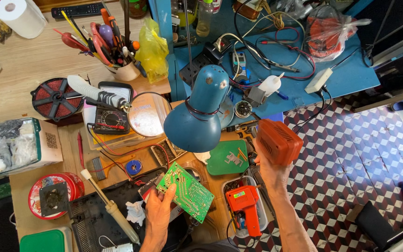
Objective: The person uses a heat gun to apply heat to a green circuit board, then inspects the board by turning it over and examining both sides. The person continues to apply heat to specific areas of the board while holding it with one hand.
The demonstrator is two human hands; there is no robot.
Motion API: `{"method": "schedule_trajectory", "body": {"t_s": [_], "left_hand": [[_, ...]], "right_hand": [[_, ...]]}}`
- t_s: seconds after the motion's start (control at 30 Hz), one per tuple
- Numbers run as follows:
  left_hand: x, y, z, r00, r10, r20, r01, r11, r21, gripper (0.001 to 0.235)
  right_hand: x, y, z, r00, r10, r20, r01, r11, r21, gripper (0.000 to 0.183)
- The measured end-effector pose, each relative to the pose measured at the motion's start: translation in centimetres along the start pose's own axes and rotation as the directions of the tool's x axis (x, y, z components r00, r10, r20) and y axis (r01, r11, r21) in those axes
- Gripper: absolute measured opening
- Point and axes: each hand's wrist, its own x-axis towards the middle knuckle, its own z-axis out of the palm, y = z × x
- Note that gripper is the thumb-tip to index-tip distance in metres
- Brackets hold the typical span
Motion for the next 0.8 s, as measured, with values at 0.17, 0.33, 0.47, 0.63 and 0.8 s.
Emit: {"method": "schedule_trajectory", "body": {"t_s": [0.17, 0.33, 0.47, 0.63, 0.8], "left_hand": [[0.0, -0.2, 0.4, 0.998, -0.053, -0.034, 0.054, 0.998, 0.027, 0.049], [0.1, 0.0, 0.9, 0.999, -0.044, -0.02, 0.045, 0.997, 0.065, 0.049], [-0.2, 0.5, 1.0, 0.998, -0.068, -0.003, 0.068, 0.997, 0.042, 0.05], [-0.3, 0.9, 1.1, 0.999, -0.042, 0.002, 0.042, 0.998, 0.05, 0.051], [-0.6, 1.0, 0.8, 0.998, -0.057, 0.004, 0.057, 0.996, 0.071, 0.052]], "right_hand": [[0.0, 0.8, 1.0, 0.998, 0.011, -0.061, -0.007, 0.998, 0.065, 0.054], [1.2, 0.7, 1.5, 0.999, 0.031, -0.035, -0.033, 0.997, -0.063, 0.055], [0.6, 1.1, 0.2, 0.992, 0.122, -0.032, -0.124, 0.99, -0.064, 0.043], [0.6, 1.1, 1.1, 0.998, 0.062, -0.026, -0.064, 0.995, -0.076, 0.043], [0.5, 0.6, 1.7, 0.999, -0.001, -0.054, -0.003, 0.998, -0.069, 0.058]]}}
